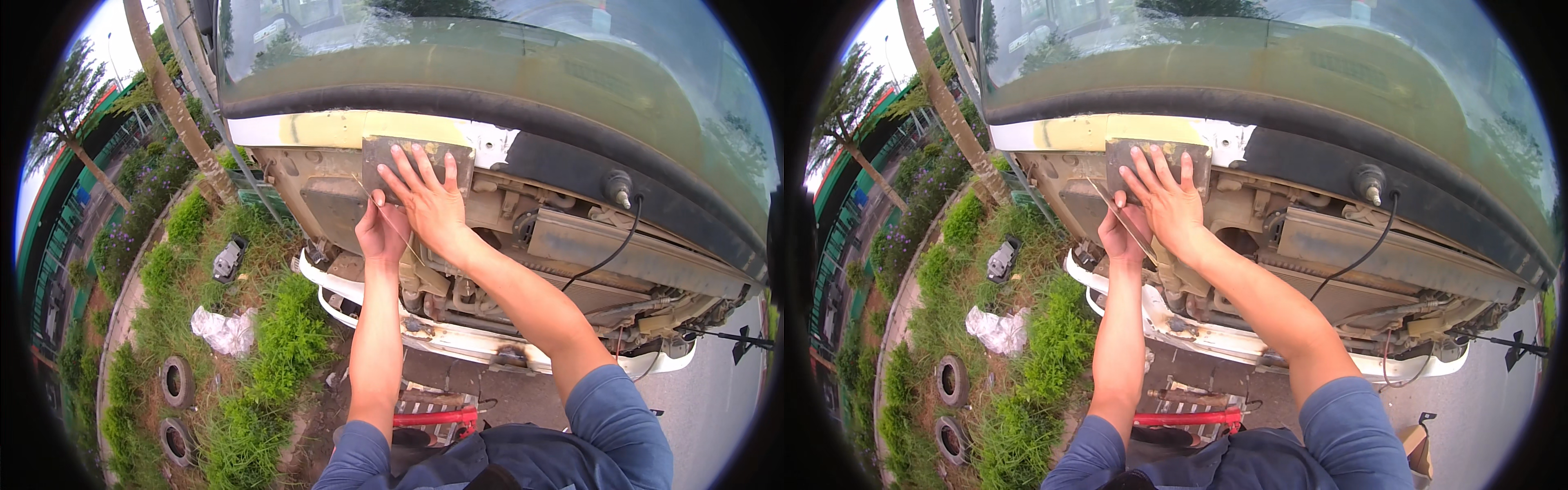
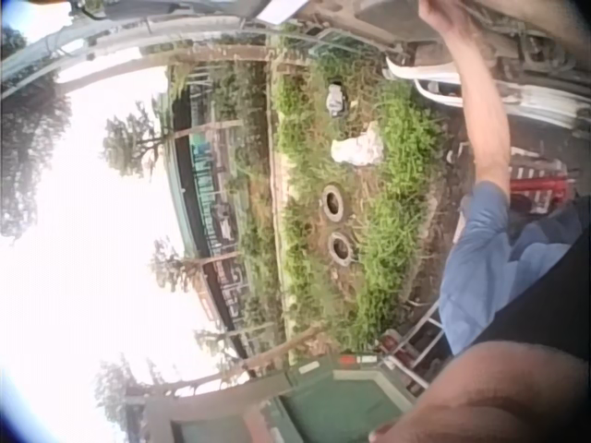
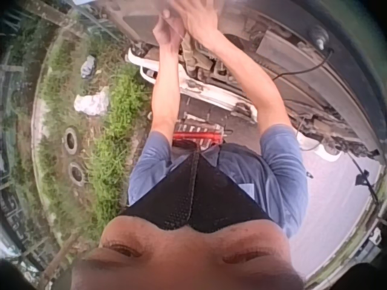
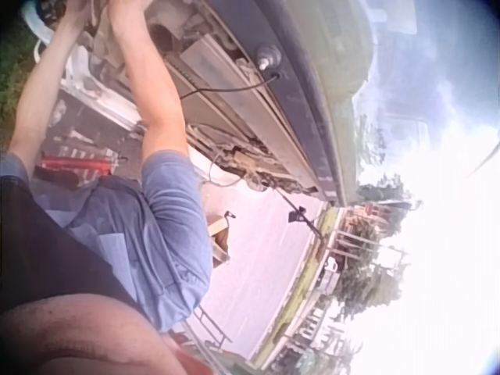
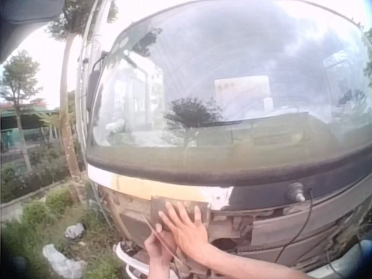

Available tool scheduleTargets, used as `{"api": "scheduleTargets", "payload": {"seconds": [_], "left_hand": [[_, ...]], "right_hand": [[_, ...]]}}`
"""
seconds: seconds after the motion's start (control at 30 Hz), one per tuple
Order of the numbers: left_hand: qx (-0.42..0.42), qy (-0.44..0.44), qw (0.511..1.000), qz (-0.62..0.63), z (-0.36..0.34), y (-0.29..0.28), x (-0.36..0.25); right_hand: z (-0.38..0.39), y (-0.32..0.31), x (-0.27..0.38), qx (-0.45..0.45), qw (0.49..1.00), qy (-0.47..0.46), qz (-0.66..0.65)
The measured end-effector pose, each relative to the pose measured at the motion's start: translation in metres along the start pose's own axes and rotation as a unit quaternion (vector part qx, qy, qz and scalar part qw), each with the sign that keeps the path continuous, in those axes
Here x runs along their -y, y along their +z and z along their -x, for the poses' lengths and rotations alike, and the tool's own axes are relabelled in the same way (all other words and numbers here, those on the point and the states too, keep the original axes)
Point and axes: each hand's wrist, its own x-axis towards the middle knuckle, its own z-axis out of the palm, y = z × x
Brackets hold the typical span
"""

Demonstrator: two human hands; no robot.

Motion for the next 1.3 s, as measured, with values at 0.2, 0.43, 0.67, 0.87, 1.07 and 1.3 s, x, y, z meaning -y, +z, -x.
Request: {"api": "scheduleTargets", "payload": {"seconds": [0.2,0.43,0.67,0.87,1.07,1.3], "left_hand": [[-0.051,0.003,0.998,-0.028,0.018,-0.005,0.003],[-0.090,0.039,0.995,-0.011,0.042,-0.001,0.006],[-0.006,0.011,1.000,-0.012,0.006,0.022,-0.004],[0.046,-0.009,0.998,0.032,-0.008,0.024,0.010],[0.013,-0.013,1.000,0.012,-0.003,0.015,0.028],[-0.024,-0.014,1.000,-0.009,0.011,-0.007,0.035]], "right_hand": [[0.015,0.013,0.014,0.022,1.000,0.000,-0.014],[0.030,-0.003,0.022,0.052,0.997,0.003,-0.050],[-0.002,-0.029,-0.004,0.025,0.999,-0.016,-0.030],[0.002,-0.026,-0.024,0.017,0.999,-0.015,-0.029],[0.016,-0.018,-0.034,0.046,0.999,-0.020,-0.003],[0.032,-0.002,-0.023,0.052,0.998,-0.025,-0.022]]}}
